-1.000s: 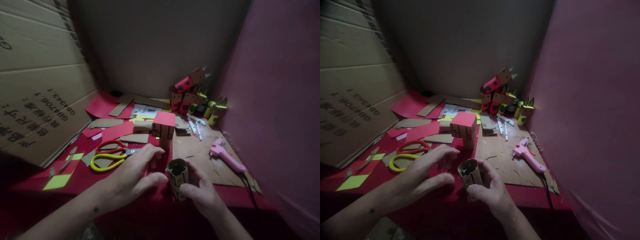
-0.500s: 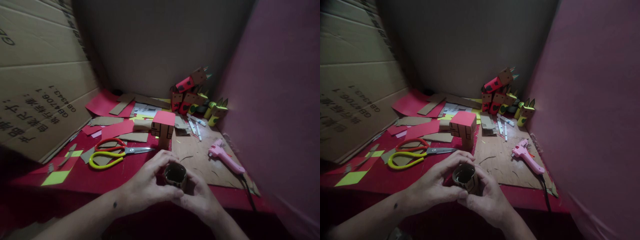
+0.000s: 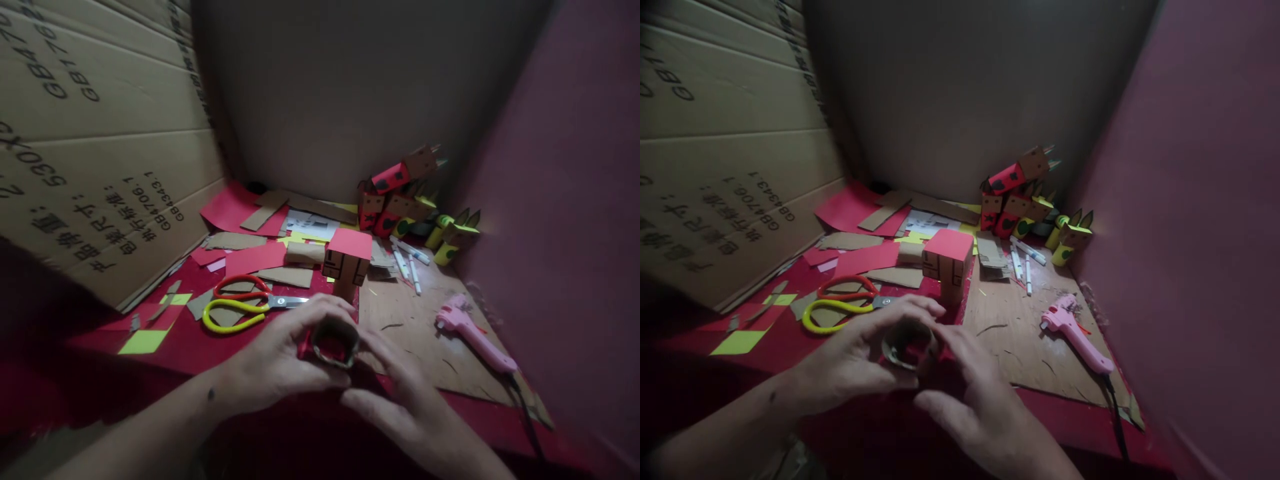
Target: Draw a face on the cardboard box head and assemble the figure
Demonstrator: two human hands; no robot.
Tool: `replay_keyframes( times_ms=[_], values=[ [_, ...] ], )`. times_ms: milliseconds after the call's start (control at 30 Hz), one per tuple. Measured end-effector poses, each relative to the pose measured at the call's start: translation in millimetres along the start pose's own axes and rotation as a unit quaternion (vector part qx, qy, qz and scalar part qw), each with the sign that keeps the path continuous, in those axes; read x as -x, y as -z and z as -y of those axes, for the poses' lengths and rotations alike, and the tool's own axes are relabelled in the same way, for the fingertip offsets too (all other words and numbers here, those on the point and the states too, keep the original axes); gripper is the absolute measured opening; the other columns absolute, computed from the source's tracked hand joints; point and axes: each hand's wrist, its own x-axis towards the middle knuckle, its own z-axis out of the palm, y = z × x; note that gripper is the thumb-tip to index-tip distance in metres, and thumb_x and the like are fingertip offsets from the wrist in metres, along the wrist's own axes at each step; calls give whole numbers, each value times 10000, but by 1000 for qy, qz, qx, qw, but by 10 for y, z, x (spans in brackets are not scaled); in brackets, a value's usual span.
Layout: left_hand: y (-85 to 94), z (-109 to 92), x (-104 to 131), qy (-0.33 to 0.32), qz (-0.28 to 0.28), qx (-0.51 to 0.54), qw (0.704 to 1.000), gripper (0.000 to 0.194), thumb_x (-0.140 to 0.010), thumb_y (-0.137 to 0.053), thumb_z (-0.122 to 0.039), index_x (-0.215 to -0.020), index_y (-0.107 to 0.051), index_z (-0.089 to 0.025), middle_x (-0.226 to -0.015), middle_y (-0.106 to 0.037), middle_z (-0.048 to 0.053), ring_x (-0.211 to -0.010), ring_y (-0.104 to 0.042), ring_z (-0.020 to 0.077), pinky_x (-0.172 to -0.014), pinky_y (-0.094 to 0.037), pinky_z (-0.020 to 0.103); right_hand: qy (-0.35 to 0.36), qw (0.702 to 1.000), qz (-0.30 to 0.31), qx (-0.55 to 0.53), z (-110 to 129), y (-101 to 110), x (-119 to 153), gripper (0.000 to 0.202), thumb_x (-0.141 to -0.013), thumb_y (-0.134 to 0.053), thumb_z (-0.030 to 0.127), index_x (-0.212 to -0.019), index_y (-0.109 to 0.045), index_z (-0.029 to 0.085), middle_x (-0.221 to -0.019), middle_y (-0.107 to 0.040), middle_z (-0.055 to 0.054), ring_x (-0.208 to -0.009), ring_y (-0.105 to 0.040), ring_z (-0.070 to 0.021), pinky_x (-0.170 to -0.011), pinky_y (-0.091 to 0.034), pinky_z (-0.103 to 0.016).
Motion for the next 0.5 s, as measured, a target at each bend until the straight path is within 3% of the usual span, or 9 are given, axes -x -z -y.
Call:
replay_keyframes(
  times_ms=[100,133,200,267,333,400,500],
  values=[
    [327,-24,-42,7,-86,-29,996,345,-813,-725,-171,-1139,-626,-224,-1041,-686,38,-947,-669,170,-863,-553,294,-45,986,-153,42,-51,154,-68,177,-890,-632,365,-1015,-697,257,-1012,-707,-62,-960,-675,-222,-850,-566,-388],
    [448,-7,-86,0,-100,-37,994,301,-827,-710,-197,-1116,-629,-208,-937,-694,28,-879,-673,165,-836,-556,298,-63,975,-208,50,-83,214,-117,188,-875,-646,405,-964,-686,244,-947,-708,-60,-894,-676,-215,-829,-562,-396],
    [667,72,-213,16,-134,-34,990,291,-798,-725,-208,-1071,-628,-192,-861,-690,18,-810,-667,165,-768,-558,290,-53,963,-259,52,-146,326,-255,295,-812,-695,428,-1026,-629,236,-1005,-677,-71,-900,-653,-220,-817,-556,-410],
    [811,193,-371,60,-173,7,983,308,-752,-742,-212,-1031,-619,-173,-833,-686,21,-730,-665,162,-679,-556,280,-26,962,-262,69,-182,405,-427,503,-703,-760,427,-1123,-568,230,-1025,-647,-81,-885,-630,-235,-769,-552,-424],
    [854,322,-528,104,-201,60,972,364,-672,-786,-200,-992,-615,-174,-803,-677,12,-674,-661,153,-624,-546,264,-1,967,-238,95,-185,439,-603,742,-641,-797,414,-1284,-479,222,-1156,-615,-122,-1017,-608,-284,-843,-531,-476],
    [812,426,-658,149,-153,119,970,362,-669,-773,-212,-980,-591,-179,-775,-661,17,-624,-650,168,-563,-536,293,9,972,-211,106,-170,435,-755,929,-614,-816,412,-1404,-375,199,-1303,-548,-167,-1127,-575,-322,-944,-490,-532],
    [691,501,-779,147,-117,139,972,358,-646,-769,-199,-955,-591,-167,-776,-649,25,-597,-632,164,-559,-532,316,20,975,-200,97,-166,395,-915,1081,-580,-844,418,-1472,-284,174,-1404,-477,-198,-1254,-502,-363,-1033,-438,-571]
  ],
)
